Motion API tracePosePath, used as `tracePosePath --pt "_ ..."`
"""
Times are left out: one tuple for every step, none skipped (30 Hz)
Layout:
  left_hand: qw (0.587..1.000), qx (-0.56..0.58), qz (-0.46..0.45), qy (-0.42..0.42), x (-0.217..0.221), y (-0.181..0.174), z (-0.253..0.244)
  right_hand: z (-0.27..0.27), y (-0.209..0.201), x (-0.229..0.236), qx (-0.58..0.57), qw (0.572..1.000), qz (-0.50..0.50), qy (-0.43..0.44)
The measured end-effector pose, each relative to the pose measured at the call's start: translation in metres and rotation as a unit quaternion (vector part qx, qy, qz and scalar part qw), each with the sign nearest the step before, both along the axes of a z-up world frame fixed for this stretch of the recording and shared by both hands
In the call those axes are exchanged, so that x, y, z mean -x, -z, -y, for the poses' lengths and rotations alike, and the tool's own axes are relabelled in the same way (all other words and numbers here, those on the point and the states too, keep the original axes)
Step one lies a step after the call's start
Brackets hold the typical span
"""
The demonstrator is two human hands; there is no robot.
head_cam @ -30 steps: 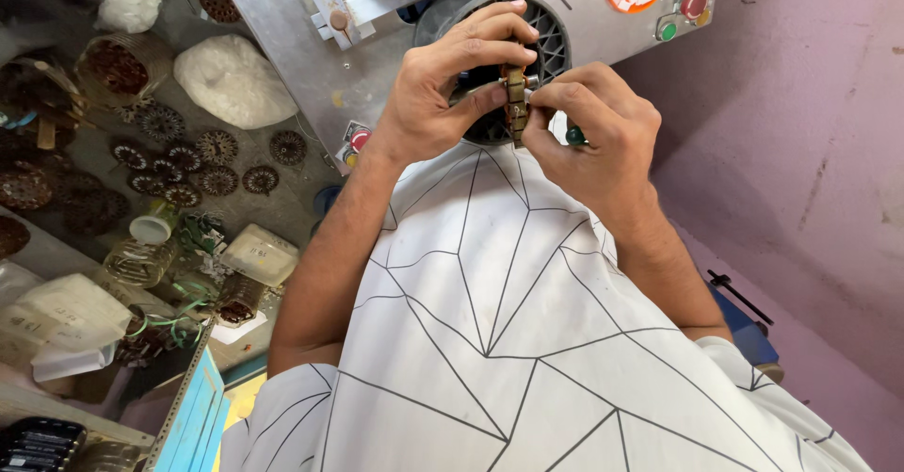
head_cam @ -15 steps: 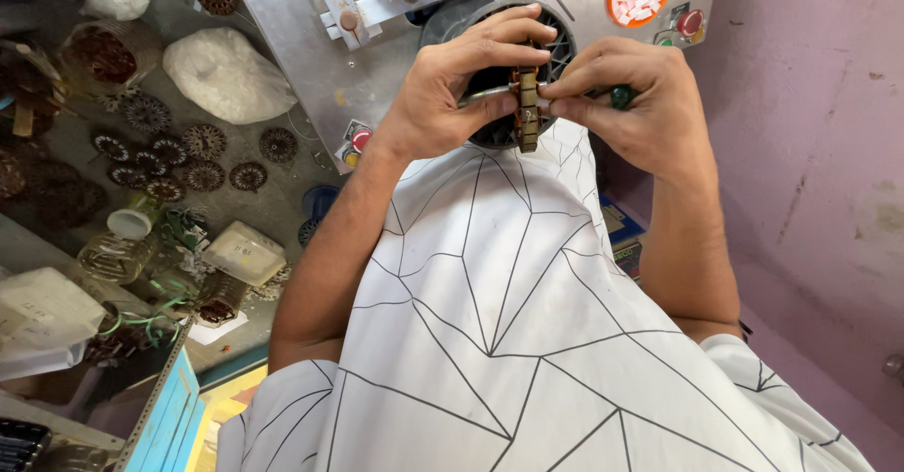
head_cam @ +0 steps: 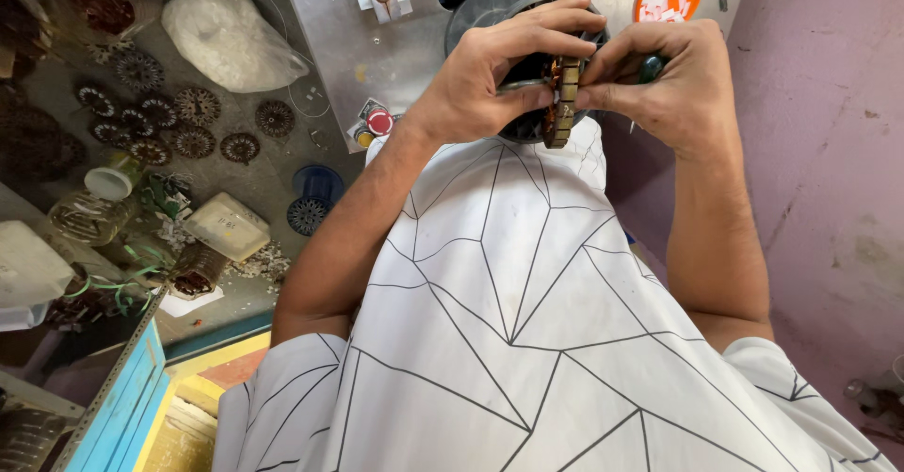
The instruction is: The person inserts small white components into slots on a cylindrical motor rotor and uses a green screwdriver to adjust or secure the parts. The person works at a bench with a motor winding machine and various motor components visible.
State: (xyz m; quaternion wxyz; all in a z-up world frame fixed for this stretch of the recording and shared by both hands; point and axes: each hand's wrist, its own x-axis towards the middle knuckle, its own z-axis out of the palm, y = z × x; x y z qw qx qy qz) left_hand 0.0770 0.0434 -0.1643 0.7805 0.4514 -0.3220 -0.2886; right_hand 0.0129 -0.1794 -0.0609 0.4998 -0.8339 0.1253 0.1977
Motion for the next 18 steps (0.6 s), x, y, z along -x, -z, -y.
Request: tracePosePath --pt "1.0 0.0 0.001 -0.005 0.0 -0.001 0.001 0.001 0.0 0.0 0.004 1.0 -0.003 -0.002" --pt "1.0 -0.005 -0.008 -0.011 0.001 -0.002 0.001 0.001 0.0 0.0 0.006 1.0 -0.005 -0.002" --pt "1.0 -0.01 -0.015 -0.017 0.002 -0.003 0.002 0.001 0.0 0.001 0.009 1.0 -0.006 -0.002" --pt "0.999 -0.014 -0.023 -0.023 0.004 -0.004 0.004 0.001 0.001 0.003 0.012 1.0 -0.007 -0.002" --pt "0.999 -0.024 -0.031 -0.028 0.004 -0.006 0.005 -0.002 0.003 0.005 0.028 1.0 -0.001 0.006" --pt "0.998 -0.035 -0.039 -0.033 0.006 -0.007 0.007 -0.007 0.007 0.009 0.043 0.999 0.004 0.013" --pt "0.997 -0.044 -0.047 -0.039 0.009 -0.009 0.009 -0.01 0.011 0.013 0.058 0.998 0.01 0.021" --pt "0.997 -0.046 -0.054 -0.044 0.012 -0.011 0.012 -0.012 0.012 0.018 0.055 0.998 0.013 0.036" --pt "0.996 -0.052 -0.058 -0.049 0.012 -0.014 0.012 -0.015 0.015 0.021 0.048 0.997 0.018 0.052" --pt "0.995 -0.057 -0.062 -0.054 0.011 -0.016 0.012 -0.016 0.017 0.023 0.041 0.997 0.023 0.068" --pt "0.996 -0.063 -0.021 -0.057 0.011 -0.017 0.011 -0.017 0.017 0.029 -0.012 0.995 0.025 0.101" --pt "0.996 -0.068 0.02 -0.06 0.009 -0.018 0.008 -0.016 0.018 0.035 -0.065 0.989 0.027 0.134" --pt "0.994 -0.074 0.052 -0.056 0.008 -0.019 0.006 -0.015 0.019 0.038 -0.12 0.978 0.031 0.165" --pt "0.992 -0.08 0.085 -0.053 0.006 -0.021 0.003 -0.012 0.018 0.04 -0.195 0.953 0.058 0.224" --pt "0.99 -0.086 0.106 -0.045 0.006 -0.024 0.001 -0.008 0.017 0.043 -0.269 0.917 0.084 0.281" --pt "0.984 -0.109 0.133 -0.043 0.009 -0.026 0.001 -0.005 0.016 0.046 -0.341 0.872 0.11 0.334" --pt "0.978 -0.131 0.159 -0.04 0.011 -0.028 0.002 -0.003 0.015 0.049 -0.339 0.847 0.14 0.384" --pt "0.966 -0.168 0.19 -0.043 0.017 -0.031 0.007 0.0 0.013 0.052 -0.336 0.819 0.17 0.433"
